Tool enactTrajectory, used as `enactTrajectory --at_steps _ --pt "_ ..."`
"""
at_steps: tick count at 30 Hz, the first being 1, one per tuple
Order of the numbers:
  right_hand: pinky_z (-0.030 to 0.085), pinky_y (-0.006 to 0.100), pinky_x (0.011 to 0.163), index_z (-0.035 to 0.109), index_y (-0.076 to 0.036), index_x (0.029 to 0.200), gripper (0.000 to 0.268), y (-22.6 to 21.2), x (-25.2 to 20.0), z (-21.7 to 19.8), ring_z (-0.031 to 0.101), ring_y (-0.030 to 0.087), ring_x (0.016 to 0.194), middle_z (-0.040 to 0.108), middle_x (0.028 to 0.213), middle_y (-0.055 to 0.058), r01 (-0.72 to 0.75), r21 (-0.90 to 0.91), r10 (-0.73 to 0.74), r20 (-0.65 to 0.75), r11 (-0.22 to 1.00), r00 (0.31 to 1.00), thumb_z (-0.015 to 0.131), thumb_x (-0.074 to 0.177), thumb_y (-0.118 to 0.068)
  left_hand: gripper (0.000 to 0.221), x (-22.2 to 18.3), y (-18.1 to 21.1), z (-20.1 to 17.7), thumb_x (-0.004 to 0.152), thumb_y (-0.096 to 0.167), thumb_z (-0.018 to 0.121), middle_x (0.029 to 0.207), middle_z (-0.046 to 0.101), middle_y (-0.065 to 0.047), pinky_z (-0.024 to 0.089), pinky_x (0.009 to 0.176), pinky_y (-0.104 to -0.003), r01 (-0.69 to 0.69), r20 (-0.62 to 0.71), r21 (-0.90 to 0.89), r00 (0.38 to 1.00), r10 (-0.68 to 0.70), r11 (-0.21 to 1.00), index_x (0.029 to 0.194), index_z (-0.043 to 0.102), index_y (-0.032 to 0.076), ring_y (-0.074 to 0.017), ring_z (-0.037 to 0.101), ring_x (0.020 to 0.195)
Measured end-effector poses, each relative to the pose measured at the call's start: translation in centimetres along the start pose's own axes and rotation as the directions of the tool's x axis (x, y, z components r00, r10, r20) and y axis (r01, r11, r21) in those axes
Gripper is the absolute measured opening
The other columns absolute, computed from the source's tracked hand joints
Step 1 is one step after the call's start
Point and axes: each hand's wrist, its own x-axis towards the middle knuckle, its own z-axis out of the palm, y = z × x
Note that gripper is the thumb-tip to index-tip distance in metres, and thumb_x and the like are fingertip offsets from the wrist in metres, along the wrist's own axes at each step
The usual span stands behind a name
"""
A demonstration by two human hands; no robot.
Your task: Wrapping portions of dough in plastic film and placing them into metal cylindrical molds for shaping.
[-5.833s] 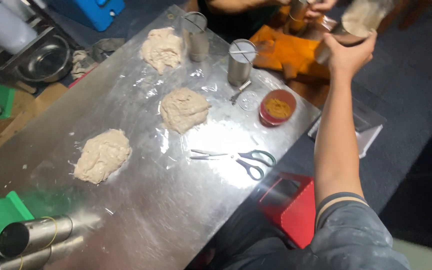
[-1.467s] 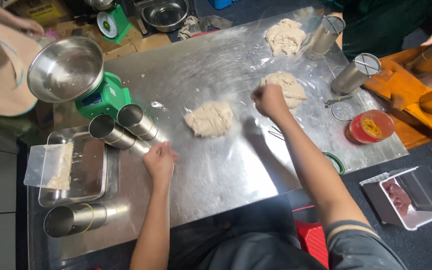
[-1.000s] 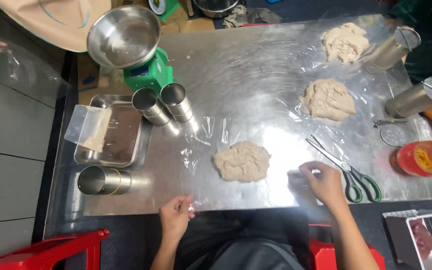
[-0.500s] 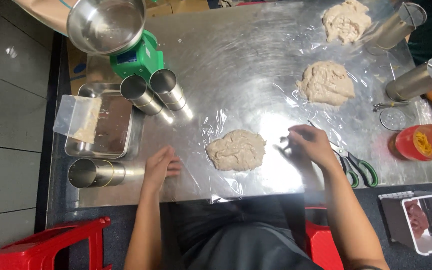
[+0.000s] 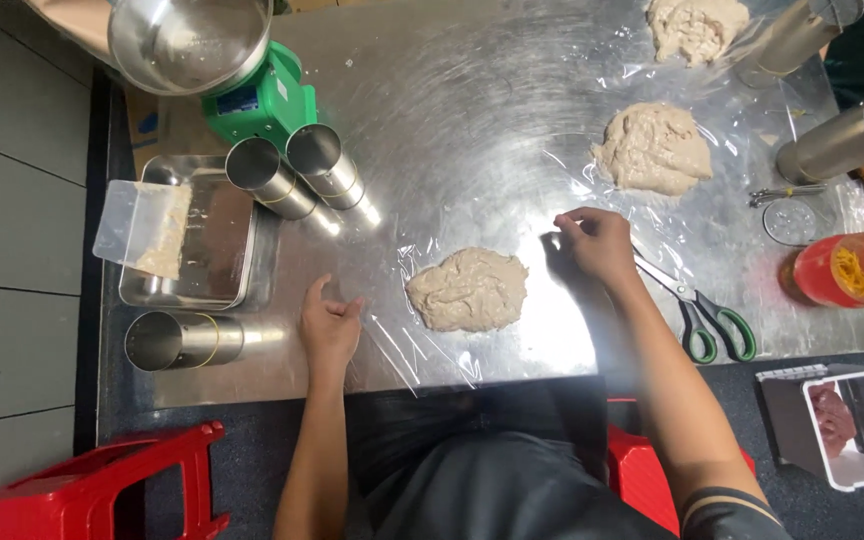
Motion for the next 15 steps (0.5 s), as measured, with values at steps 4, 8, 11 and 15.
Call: enactTrajectory --at_steps 4,8,11,15 --pt "0.055 0.046 0.082 0.082 -0.016 0.103 0.017 -0.4 -0.7 -0.7 0.073 0.04 0.095 0.076 0.091 0.018 -0.003 -0.033 0.003 -0.009 0.999 1.0 0.075 0.101 -0.031 0.057 -2.3 2.5 -1.5 0.093 0.026 0.076 0.099 0.073 -0.022 0.058 0.076 -0.046 -0.025 0.051 0.151 0.999 0.017 0.988 0.142 0.058 0.003 -0.0363 0.075 0.087" --pt "0.055 0.045 0.082 0.081 -0.013 0.106 0.018 -0.5 -1.2 -1.3 0.073 0.04 0.093 0.075 0.09 0.019 0.017 -0.008 -0.017 -0.014 1.0 1.0 0.074 0.103 -0.029 0.068 -6.1 5.9 -3.5 0.097 0.035 0.065 0.135 0.059 -0.032 0.052 0.101 -0.057 -0.063 0.4 0.313 0.914 -0.071 0.948 0.156 0.043 0.008 -0.0482 0.06 0.126" --pt "0.054 0.046 0.084 0.081 -0.012 0.107 0.017 0.1 -1.0 -1.4 0.072 0.042 0.096 0.075 0.093 0.021 0.036 0.013 -0.037 0.009 0.999 0.999 0.074 0.103 -0.027 0.073 -7.0 6.4 -4.2 0.099 0.027 0.062 0.151 0.046 -0.037 0.044 0.111 -0.061 -0.112 0.486 0.327 0.872 -0.065 0.938 0.161 0.032 0.005 -0.0523 0.049 0.137" --pt "0.053 0.049 0.089 0.08 -0.01 0.108 0.017 -0.5 -1.9 -2.3 0.071 0.044 0.1 0.075 0.097 0.022 0.044 -0.008 -0.043 0.053 0.999 0.998 0.075 0.102 -0.025 0.057 -5.2 5.4 -4.3 0.1 0.013 0.058 0.137 0.057 -0.037 0.052 0.098 -0.06 -0.335 0.5 0.383 0.859 0.112 0.861 0.155 0.044 0.004 -0.0519 0.06 0.125"
